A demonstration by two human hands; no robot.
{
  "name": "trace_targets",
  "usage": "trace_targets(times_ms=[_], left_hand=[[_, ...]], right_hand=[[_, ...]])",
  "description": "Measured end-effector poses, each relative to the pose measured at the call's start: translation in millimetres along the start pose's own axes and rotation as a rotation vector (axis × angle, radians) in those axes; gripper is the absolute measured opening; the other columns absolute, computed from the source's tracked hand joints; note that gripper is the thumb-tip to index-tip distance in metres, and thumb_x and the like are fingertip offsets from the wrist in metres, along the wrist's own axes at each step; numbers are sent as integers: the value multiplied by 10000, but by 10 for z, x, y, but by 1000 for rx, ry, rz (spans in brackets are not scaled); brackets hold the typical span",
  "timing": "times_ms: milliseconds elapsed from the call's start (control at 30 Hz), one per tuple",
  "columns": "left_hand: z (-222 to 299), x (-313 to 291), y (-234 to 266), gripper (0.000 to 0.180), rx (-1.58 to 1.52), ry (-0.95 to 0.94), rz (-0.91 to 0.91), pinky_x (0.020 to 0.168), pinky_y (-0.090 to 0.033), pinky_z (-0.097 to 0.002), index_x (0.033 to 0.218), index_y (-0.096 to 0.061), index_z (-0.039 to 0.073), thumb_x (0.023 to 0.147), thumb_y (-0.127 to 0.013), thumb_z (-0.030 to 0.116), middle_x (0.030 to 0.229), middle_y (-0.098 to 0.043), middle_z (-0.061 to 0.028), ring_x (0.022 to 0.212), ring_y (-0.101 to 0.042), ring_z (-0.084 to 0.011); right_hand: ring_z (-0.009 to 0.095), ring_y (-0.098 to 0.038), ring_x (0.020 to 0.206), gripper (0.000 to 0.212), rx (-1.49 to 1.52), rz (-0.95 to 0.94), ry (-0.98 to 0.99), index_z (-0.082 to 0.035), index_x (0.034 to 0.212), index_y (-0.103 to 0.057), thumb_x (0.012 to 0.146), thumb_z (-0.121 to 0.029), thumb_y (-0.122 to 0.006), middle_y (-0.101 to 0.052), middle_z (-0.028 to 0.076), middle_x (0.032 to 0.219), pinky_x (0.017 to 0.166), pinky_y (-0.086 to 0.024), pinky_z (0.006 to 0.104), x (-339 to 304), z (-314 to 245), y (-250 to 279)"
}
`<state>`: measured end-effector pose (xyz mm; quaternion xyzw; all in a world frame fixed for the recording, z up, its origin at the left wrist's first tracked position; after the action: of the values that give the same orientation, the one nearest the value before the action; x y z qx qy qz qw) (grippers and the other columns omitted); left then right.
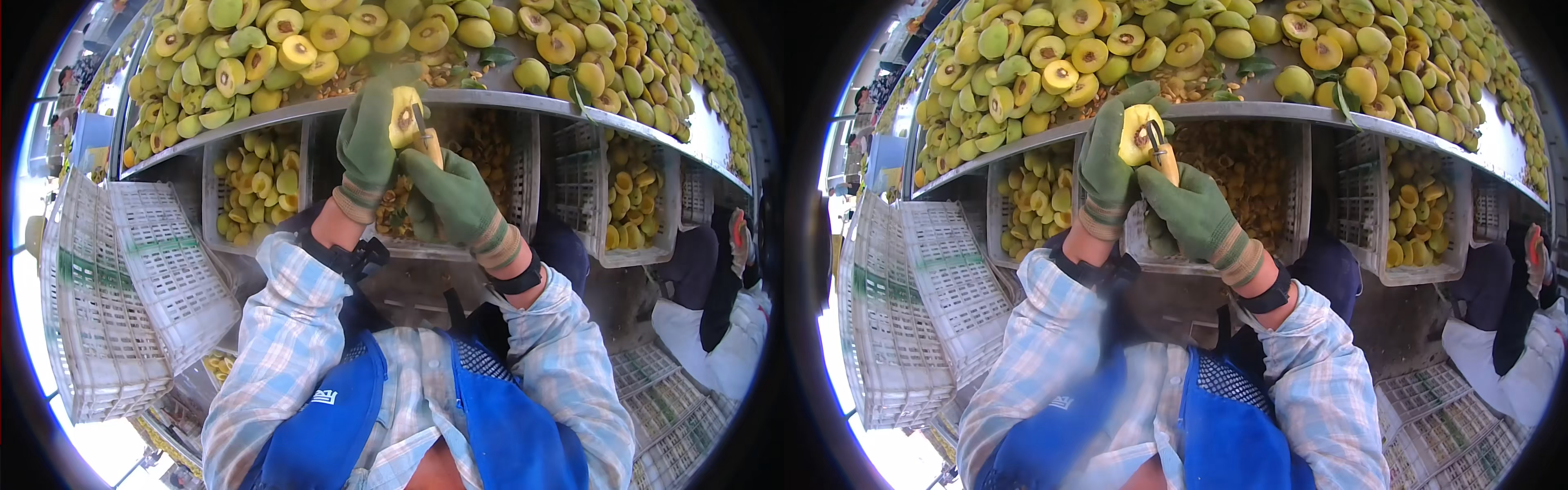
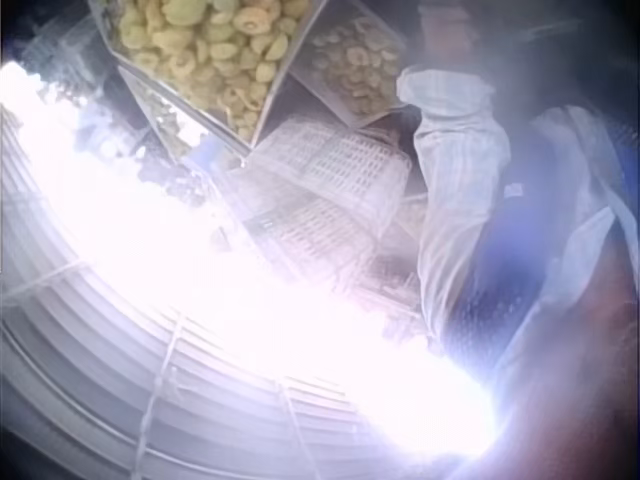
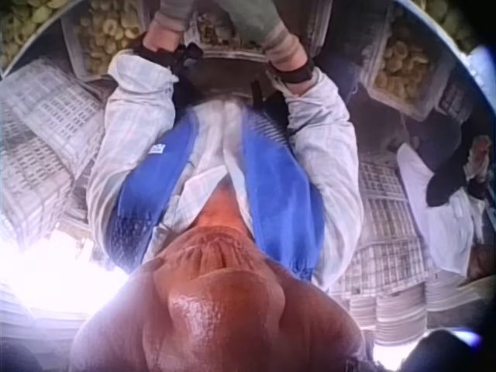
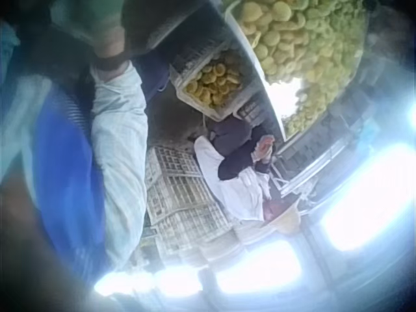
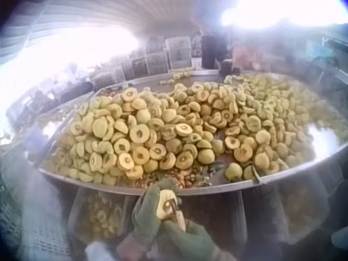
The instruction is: Pitting peaches or similar stone fruit at a processing table using a manual pitting tool.
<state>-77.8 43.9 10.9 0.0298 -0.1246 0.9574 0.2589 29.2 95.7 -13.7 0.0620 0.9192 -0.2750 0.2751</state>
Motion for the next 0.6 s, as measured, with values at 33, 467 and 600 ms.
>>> trace_targets(times_ms=[33,467,600], left_hand=[[-33,-13,2,458,-48,24,5,828,-525,-320,1262,-527,4,992,-447,365,1201,-585,-123,927,-624,-204],[-85,-58,-80,530,55,50,-52,800,-540,-342,1285,-493,-33,1006,-400,408,1113,-610,-153,938,-637,-236],[-47,-82,-131,531,-15,9,-58,813,-534,-340,1301,-481,-24,1009,-394,411,1139,-601,-150,969,-629,-237]], right_hand=[[96,-537,453,285,6,-3,6,-41,963,-568,925,-322,-599,-579,19,626,406,-435,226,-4,11,-8],[94,-527,469,316,81,-43,-14,-19,897,-569,929,-333,-580,-571,26,613,398,-420,251,-43,54,-19],[91,-521,466,298,205,-119,1,-25,883,-571,930,-319,-577,-572,26,615,392,-411,245,-59,85,-34]])
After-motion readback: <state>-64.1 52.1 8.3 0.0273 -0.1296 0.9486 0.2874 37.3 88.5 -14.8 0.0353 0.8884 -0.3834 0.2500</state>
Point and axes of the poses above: each hand's wrist, its own x-axis towards the middle knuckle, its own y-axis out of the back of the hand, z = x × y, the point moved 9 cm from there along x, towards the middle knuckle
